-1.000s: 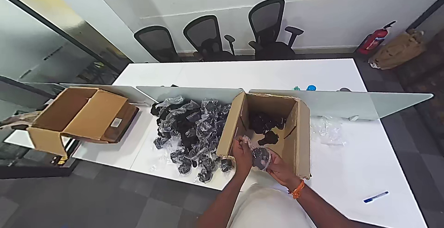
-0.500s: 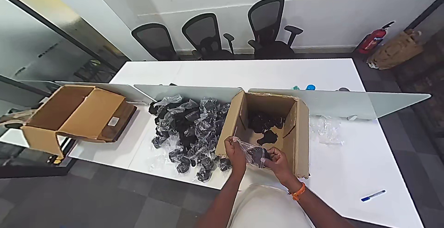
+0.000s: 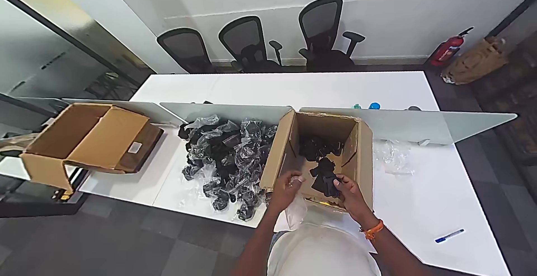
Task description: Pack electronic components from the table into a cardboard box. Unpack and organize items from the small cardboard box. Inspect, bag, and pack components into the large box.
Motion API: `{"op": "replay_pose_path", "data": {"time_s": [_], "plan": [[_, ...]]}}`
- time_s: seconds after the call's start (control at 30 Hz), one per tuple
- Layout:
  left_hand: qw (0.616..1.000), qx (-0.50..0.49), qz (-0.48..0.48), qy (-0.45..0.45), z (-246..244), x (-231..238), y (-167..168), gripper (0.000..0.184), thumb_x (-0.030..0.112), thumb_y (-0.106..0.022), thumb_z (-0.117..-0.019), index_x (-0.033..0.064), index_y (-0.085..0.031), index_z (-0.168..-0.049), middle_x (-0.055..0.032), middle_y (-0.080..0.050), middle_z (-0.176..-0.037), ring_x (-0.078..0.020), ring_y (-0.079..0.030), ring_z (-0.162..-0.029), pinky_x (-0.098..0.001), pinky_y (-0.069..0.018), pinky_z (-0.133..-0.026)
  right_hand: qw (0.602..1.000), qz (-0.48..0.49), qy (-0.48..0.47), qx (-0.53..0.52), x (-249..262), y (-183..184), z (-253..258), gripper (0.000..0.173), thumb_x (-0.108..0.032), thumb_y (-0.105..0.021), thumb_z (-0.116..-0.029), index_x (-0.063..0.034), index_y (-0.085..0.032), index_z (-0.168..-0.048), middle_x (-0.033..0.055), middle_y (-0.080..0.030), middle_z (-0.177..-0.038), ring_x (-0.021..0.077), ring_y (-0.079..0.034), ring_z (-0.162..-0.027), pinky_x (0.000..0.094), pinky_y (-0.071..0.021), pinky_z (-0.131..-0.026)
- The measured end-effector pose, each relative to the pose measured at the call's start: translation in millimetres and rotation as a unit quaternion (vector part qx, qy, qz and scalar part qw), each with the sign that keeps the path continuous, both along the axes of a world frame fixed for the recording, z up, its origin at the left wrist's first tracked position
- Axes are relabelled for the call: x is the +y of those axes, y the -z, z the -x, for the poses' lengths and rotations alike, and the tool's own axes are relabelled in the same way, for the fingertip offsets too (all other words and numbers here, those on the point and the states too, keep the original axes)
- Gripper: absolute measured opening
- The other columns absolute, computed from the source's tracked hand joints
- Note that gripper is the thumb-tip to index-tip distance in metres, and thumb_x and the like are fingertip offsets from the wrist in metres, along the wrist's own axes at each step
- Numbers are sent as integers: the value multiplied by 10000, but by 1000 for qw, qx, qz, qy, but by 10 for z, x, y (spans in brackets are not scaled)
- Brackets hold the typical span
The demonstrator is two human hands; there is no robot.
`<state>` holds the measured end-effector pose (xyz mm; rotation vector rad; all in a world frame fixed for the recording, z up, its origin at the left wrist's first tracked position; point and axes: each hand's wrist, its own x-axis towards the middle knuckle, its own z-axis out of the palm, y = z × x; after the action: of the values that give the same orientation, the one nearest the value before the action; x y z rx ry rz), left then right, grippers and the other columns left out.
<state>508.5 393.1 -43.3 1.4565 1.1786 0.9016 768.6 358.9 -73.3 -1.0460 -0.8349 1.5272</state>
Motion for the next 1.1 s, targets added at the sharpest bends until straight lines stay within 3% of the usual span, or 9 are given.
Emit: {"op": "replay_pose_path", "data": {"time_s": [0.17, 0.4, 0.5, 0.57, 0.63, 0.73, 0.83, 0.97, 1.1], "plan": [[994, 13, 52, 99, -368, -133, 55, 394, 376, -695, -954, 33, -707, -1146, -62, -743, -1006, -117, -712, -907, -353, -601, -854, 998, -47, -28, -34, 42, -48, 120, 230, -123, -619, -1000, 25, -660, -1172, 129, -706, -1044, 208, -688, -910, 372, -598, -807], [975, -108, 145, 128, -459, -269, 48, 293, 159, -661, -976, -21, -647, -1207, -63, -734, -1045, -100, -705, -922, -311, -590, -870, 992, -82, -23, -93, 63, -146, 204, 162, -116, -693, -948, -16, -629, -1058, 75, -691, -947, 150, -670, -724, 304, -591, -641], [969, -169, 172, 60, -509, -315, 68, 302, 139, -636, -989, -46, -618, -1228, -85, -733, -1040, -131, -709, -912, -323, -594, -852, 986, -110, -12, -123, 84, -144, 211, 237, -211, -646, -986, -24, -597, -1122, 51, -668, -974, 107, -630, -674, 275, -568, -601], [959, -209, 186, -51, -545, -318, 40, 314, 190, -565, -1028, -50, -578, -1230, -107, -718, -1015, -159, -704, -903, -340, -596, -830, 981, -136, 5, -139, 96, -103, 202, 378, -338, -451, -1076, -9, -553, -1232, 57, -651, -1010, 124, -621, -723, 286, -544, -610], [926, -285, 186, -165, -531, -272, 36, 371, 256, -449, -1081, -42, -541, -1284, -148, -712, -1084, -205, -704, -980, -378, -600, -866, 979, -150, 12, -134, 64, -77, 183, 466, -393, -346, -1098, -2, -505, -1295, 109, -657, -1135, 197, -674, -843, 338, -587, -675], [854, -418, 176, -254, -416, -140, -3, 445, 348, -289, -1124, 37, -535, -1326, -129, -709, -1122, -199, -708, -990, -373, -609, -829, 961, -205, 9, -186, -83, -82, 196, 297, -151, -522, -1009, -15, -537, -1272, 116, -643, -1190, 206, -679, -947, 362, -608, -750], [803, -492, 192, -277, -335, -84, -92, 456, 387, -234, -1116, 93, -569, -1213, -74, -734, -1004, -153, -728, -838, -317, -615, -674, 869, -337, -46, -359, -233, -16, 162, 371, -139, -646, -926, -137, -576, -1290, 112, -543, -1373, 169, -575, -1249, 324, -550, -993], [799, -485, 218, -280, -441, -131, -45, 474, 415, -253, -1103, 91, -587, -1193, -82, -722, -992, -169, -715, -831, -345, -606, -680, 789, -429, -47, -438, -286, 12, 286, 427, -326, -696, -951, -348, -580, -1361, 76, -466, -1506, 242, -389, -1458, 449, -382, -1187], [822, -462, 213, -255, -534, -178, 6, 429, 345, -265, -1102, 51, -550, -1228, -119, -712, -1029, -200, -714, -903, -362, -607, -760, 822, -465, -23, -328, -200, -95, 371, 153, -143, -600, -988, -231, -706, -1056, -3, -623, -1354, 232, -463, -1397, 484, -349, -1196]]}}
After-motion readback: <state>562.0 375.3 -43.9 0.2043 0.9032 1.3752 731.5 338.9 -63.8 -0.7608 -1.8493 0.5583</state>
